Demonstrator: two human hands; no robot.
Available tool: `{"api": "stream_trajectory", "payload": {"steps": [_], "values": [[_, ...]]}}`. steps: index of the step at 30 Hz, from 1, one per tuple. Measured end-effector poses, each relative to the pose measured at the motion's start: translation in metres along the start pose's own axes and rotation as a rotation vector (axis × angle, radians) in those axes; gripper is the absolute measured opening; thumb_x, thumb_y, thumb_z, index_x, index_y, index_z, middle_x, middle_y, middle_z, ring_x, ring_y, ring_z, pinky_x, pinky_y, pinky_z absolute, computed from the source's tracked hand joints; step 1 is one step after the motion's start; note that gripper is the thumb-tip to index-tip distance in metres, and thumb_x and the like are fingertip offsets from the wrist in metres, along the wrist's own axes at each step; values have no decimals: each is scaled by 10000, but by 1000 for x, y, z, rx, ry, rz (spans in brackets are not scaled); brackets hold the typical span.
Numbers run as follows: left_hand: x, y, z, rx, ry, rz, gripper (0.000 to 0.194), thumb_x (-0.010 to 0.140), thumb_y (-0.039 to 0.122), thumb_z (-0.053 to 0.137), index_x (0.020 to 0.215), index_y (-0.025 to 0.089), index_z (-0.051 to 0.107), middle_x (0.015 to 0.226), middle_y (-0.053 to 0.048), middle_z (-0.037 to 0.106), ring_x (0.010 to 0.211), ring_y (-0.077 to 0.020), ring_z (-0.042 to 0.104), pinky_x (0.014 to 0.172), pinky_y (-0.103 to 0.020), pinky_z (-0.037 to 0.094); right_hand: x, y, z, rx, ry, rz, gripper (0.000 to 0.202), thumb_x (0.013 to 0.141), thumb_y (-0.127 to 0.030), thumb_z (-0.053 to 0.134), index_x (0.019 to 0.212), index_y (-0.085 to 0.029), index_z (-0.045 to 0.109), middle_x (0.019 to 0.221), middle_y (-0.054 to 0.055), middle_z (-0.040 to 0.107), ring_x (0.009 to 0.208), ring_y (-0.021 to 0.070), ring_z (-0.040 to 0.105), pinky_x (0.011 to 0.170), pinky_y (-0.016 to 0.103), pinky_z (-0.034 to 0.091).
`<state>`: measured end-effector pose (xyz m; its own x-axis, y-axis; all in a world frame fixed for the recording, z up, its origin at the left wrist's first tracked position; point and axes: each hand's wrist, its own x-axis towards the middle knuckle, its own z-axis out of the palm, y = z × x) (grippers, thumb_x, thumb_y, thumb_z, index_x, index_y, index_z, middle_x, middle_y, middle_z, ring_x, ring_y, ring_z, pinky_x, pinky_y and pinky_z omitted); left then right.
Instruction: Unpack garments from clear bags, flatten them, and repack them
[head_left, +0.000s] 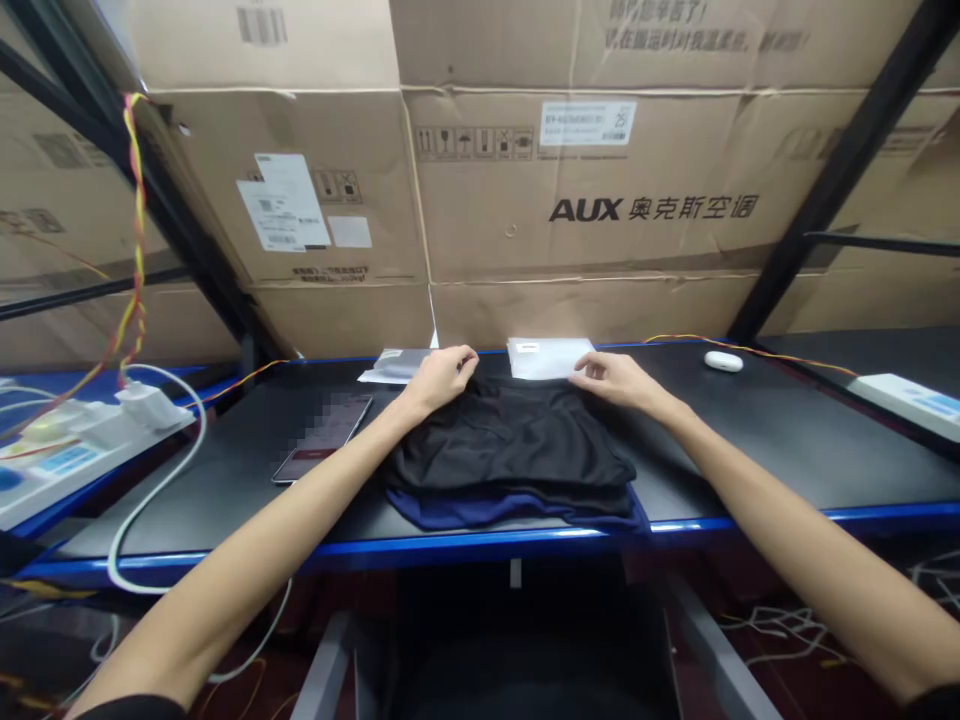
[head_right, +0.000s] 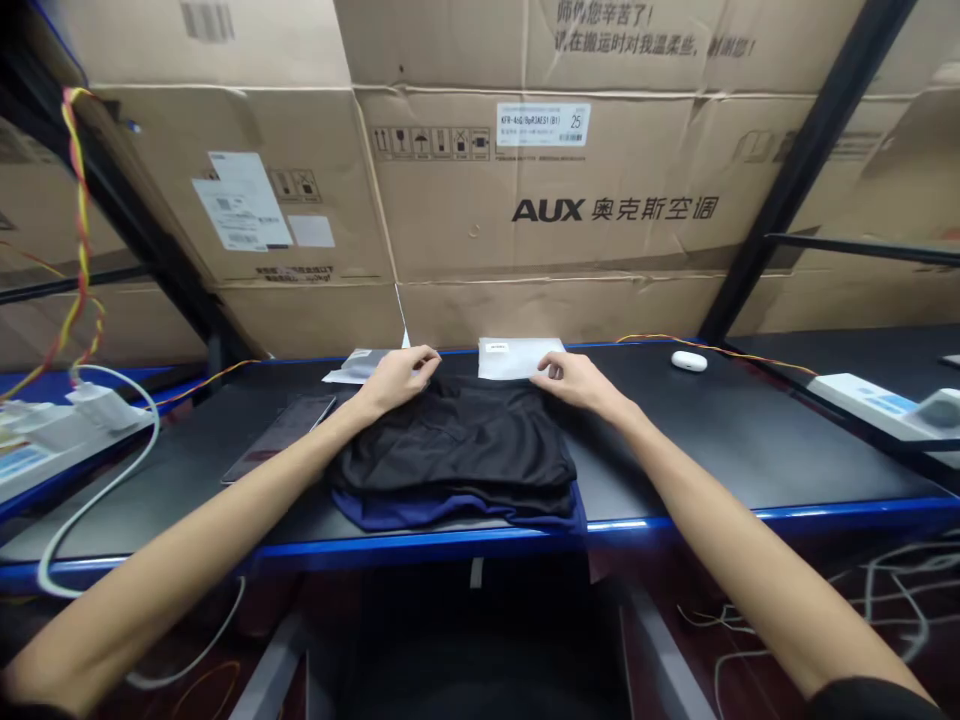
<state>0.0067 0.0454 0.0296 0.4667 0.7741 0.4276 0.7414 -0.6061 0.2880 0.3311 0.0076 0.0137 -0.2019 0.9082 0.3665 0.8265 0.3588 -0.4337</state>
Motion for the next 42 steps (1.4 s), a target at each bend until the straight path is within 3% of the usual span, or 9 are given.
{"api": "stream_trajectory", "payload": {"steps": [4, 7, 9, 13, 24, 28, 31, 34, 42], "values": [[-19, 12, -12, -111, -184, 219, 418, 972, 490, 452, 1199, 210, 665, 1277, -54, 669, 1194, -216, 603, 1050, -319, 430, -5, -27, 8, 36, 81, -180, 293, 900, -436, 545, 958, -209, 721, 1029, 89, 736, 989, 264, 660, 912, 413, 503], [-36, 17, -12, -47, -419, 230, 609, 948, 617, 445, 1442, 263, 487, 1552, -60, 409, 1444, -261, 357, 1189, -405, 275, -13, -51, 18, 58, -114, -322, 450, 933, -520, 520, 1228, -220, 678, 1275, 102, 671, 1209, 289, 587, 1079, 446, 415], [-46, 17, -8, 12, -521, 196, 706, 930, 676, 427, 1522, 299, 356, 1626, -57, 232, 1508, -291, 193, 1220, -476, 173, -20, -62, 24, 40, -288, -320, 593, 921, -615, 506, 1413, -286, 543, 1483, 68, 514, 1397, 314, 412, 1162, 492, 312], [-55, 15, -1, 73, -544, 182, 764, 909, 721, 413, 1552, 337, 261, 1646, -47, 117, 1522, -307, 99, 1220, -526, 107, -28, -65, 33, -15, -479, -293, 756, 877, -717, 497, 1526, -364, 338, 1615, 19, 279, 1500, 343, 161, 1214, 583, 95], [-56, 16, -2, 49, -531, 171, 789, 891, 745, 420, 1547, 328, 286, 1645, -48, 148, 1522, -294, 115, 1223, -488, 154, -30, -59, 34, -42, -492, -294, 783, 877, -741, 466, 1529, -322, 350, 1622, 41, 247, 1502, 318, 162, 1222, 528, 134], [-48, 14, -5, 31, -488, 171, 629, 970, 636, 357, 1492, 290, 418, 1607, -42, 296, 1482, -257, 281, 1213, -413, 233, -30, -62, 31, -45, -503, -278, 802, 869, -756, 459, 1527, -308, 360, 1621, 51, 253, 1503, 316, 159, 1226, 517, 130], [-33, 1, -9, 114, -331, 140, 468, 1015, 387, 327, 1369, 201, 570, 1456, -61, 537, 1342, -220, 499, 1150, -330, 353, -30, -62, 31, -44, -505, -282, 800, 869, -759, 455, 1524, -306, 371, 1617, 58, 270, 1504, 316, 158, 1225, 515, 137], [-16, -22, -13, 308, -216, 17, 438, 910, 164, 386, 1264, 155, 644, 1316, -85, 648, 1235, -235, 589, 1094, -333, 419, -30, -61, 31, -47, -495, -288, 790, 872, -755, 458, 1522, -314, 373, 1614, 52, 283, 1501, 317, 170, 1223, 517, 144], [8, -67, -9, 298, -377, -44, 692, 699, 157, 600, 1387, 170, 526, 1416, -122, 566, 1273, -279, 551, 1078, -378, 427, -30, -59, 32, -20, -482, -293, 768, 872, -724, 498, 1513, -315, 389, 1604, 52, 305, 1498, 318, 181, 1218, 537, 153]]}}
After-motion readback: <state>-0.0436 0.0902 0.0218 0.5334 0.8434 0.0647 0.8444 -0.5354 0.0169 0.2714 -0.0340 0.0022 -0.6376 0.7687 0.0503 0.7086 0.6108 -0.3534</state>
